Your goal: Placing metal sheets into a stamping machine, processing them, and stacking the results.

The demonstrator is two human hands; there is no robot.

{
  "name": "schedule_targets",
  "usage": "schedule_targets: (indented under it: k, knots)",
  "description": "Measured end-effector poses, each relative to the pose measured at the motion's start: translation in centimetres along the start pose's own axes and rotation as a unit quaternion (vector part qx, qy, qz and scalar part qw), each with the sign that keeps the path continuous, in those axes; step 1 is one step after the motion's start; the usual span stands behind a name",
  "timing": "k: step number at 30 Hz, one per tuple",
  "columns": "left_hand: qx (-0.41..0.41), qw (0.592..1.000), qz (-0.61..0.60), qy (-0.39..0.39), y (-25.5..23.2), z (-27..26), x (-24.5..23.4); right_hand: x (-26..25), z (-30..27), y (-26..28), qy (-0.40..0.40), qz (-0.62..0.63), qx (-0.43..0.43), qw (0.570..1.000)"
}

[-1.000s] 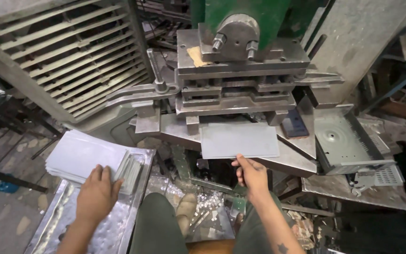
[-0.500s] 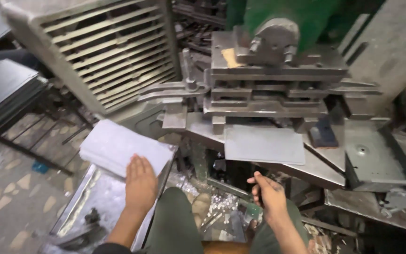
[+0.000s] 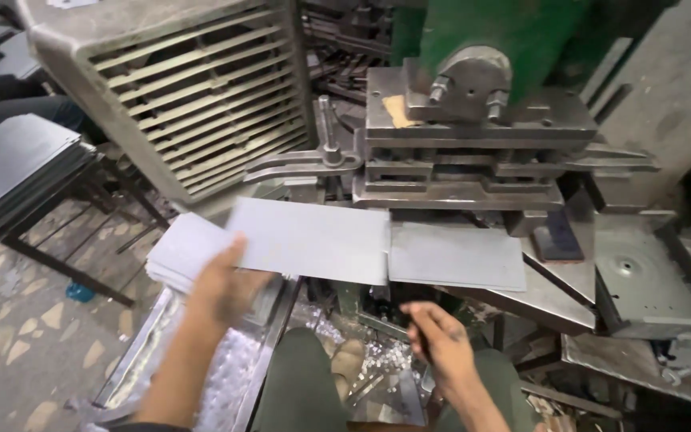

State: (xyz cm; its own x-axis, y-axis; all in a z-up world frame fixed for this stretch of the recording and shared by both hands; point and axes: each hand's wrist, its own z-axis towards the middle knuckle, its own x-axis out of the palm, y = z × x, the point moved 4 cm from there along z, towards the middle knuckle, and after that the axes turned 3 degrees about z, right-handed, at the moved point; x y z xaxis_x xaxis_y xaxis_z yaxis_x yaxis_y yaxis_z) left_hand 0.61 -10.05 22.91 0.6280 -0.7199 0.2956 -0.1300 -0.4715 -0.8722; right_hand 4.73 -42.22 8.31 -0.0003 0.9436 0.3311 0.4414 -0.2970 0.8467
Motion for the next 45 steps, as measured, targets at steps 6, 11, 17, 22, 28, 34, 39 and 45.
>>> schedule_targets:
  k: [6,11,17,22,28,34,39,45]
  knots:
    - [-0.121,0.971,-0.172,0.114,8.9,-0.8,14.3,4.1,0.4,5.4,0.031,0.060,-0.105,0.992]
    - [-0.152,0.953,-0.235,0.120,13.2,5.0,21.1,3.6,5.3,11.2,-0.174,0.010,-0.140,0.975]
    - [-0.171,0.962,-0.164,0.136,10.8,4.4,17.6,3.9,16.1,12.8,-0.187,-0.034,-0.068,0.980]
    - [-0.156,0.984,-0.073,0.054,8.1,5.0,8.4,5.3,17.9,14.5,-0.210,-0.089,-0.106,0.968]
    - [0.072,0.942,0.323,-0.058,8.6,14.3,-4.7,3.3,17.3,15.0,-0.279,-0.068,-0.137,0.948]
    - [0.099,0.648,0.750,-0.083,13.1,21.8,-13.9,3.3,16.5,14.8,-0.292,-0.071,-0.140,0.944]
    - [0.107,0.562,0.820,-0.008,13.9,17.0,-12.6,4.8,11.9,16.0,-0.222,0.012,-0.119,0.968]
    - [0.167,0.521,0.836,-0.042,14.8,18.0,-13.5,4.4,12.5,15.8,-0.183,0.012,-0.137,0.973]
